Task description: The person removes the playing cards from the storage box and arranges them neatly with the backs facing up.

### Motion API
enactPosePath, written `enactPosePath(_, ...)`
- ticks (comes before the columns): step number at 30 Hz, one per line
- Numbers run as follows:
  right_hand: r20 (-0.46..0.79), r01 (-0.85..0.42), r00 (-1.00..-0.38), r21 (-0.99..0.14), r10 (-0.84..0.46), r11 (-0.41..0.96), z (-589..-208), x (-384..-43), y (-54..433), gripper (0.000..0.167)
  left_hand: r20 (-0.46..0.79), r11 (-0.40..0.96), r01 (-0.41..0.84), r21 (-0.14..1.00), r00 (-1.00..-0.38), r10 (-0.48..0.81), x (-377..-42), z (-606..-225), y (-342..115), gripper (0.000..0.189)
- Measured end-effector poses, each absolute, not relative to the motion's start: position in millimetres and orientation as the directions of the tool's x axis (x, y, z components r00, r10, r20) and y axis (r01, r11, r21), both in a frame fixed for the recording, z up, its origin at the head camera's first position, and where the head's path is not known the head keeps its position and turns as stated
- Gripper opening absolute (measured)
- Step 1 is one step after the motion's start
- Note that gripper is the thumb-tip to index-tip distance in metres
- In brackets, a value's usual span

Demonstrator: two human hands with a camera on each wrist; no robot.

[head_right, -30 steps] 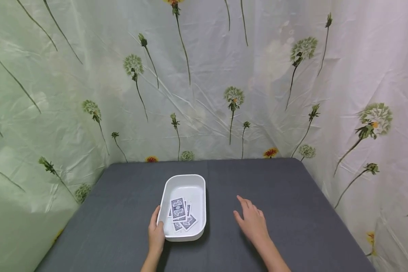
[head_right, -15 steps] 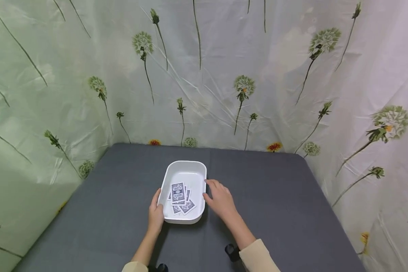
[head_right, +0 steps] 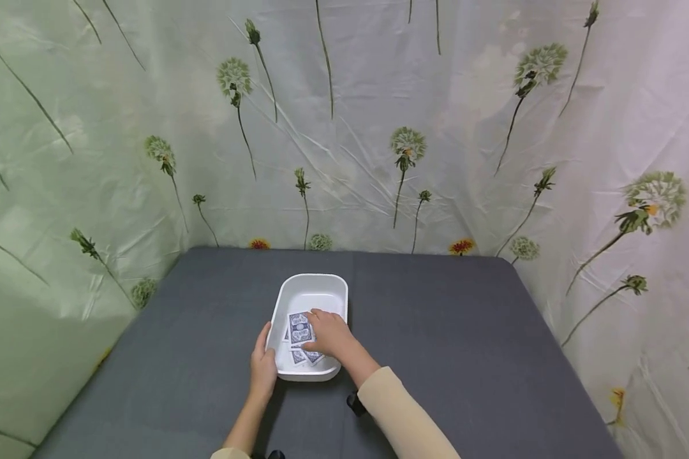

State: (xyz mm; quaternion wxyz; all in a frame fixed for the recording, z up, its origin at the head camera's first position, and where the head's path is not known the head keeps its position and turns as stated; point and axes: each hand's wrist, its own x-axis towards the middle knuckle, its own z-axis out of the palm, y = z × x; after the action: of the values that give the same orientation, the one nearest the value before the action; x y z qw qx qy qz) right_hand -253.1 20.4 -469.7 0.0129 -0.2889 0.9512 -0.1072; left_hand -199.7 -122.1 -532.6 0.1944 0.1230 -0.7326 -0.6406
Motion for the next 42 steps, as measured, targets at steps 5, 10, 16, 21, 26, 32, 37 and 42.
enactPosePath(5,-0.049,-0.534,-0.836,-0.158,-0.547,0.83,-486.6,-263.7,8.4,0.074,0.121,0.147,0.064,0.987,-0.897,-0.425,-198.5,-533.7,-119.4,0.056)
enactPosePath(10,-0.111,-0.525,-0.832,-0.164,-0.544,0.835,-494.3,-263.7,-2.9,0.08,0.133,0.169,0.065,0.983,-0.892,-0.433,-198.6,-534.2,-120.0,0.056)
enactPosePath(16,-0.196,-0.478,-0.843,-0.154,-0.5,0.865,-503.7,-261.2,-9.2,0.085,0.131,0.163,0.067,0.984,-0.898,-0.42,-196.1,-536.8,-118.5,0.055)
enactPosePath(21,-0.206,-0.474,-0.846,-0.13,-0.491,0.871,-519.8,-262.8,-10.3,0.083,0.134,0.162,0.069,0.984,-0.891,-0.435,-190.9,-540.7,-120.0,0.056)
enactPosePath(26,-0.167,-0.488,-0.858,-0.03,-0.486,0.872,-513.4,-271.4,-15.3,0.08,0.136,0.162,0.071,0.984,-0.891,-0.432,-194.0,-535.0,-123.6,0.056)
enactPosePath(32,-0.196,-0.469,-0.867,0.011,-0.458,0.883,-499.1,-270.2,-19.4,0.08,0.161,0.19,0.084,0.978,-0.883,-0.44,-197.5,-536.0,-126.1,0.056)
enactPosePath(37,-0.214,-0.452,-0.873,0.019,-0.438,0.892,-496.4,-271.0,-18.0,0.08,0.138,0.185,0.062,0.981,-0.89,-0.434,-200.0,-537.3,-124.5,0.056)
enactPosePath(42,-0.224,-0.448,-0.871,0.002,-0.436,0.894,-491.1,-269.1,-16.7,0.082,0.117,0.165,0.049,0.985,-0.895,-0.43,-200.0,-534.6,-122.5,0.056)
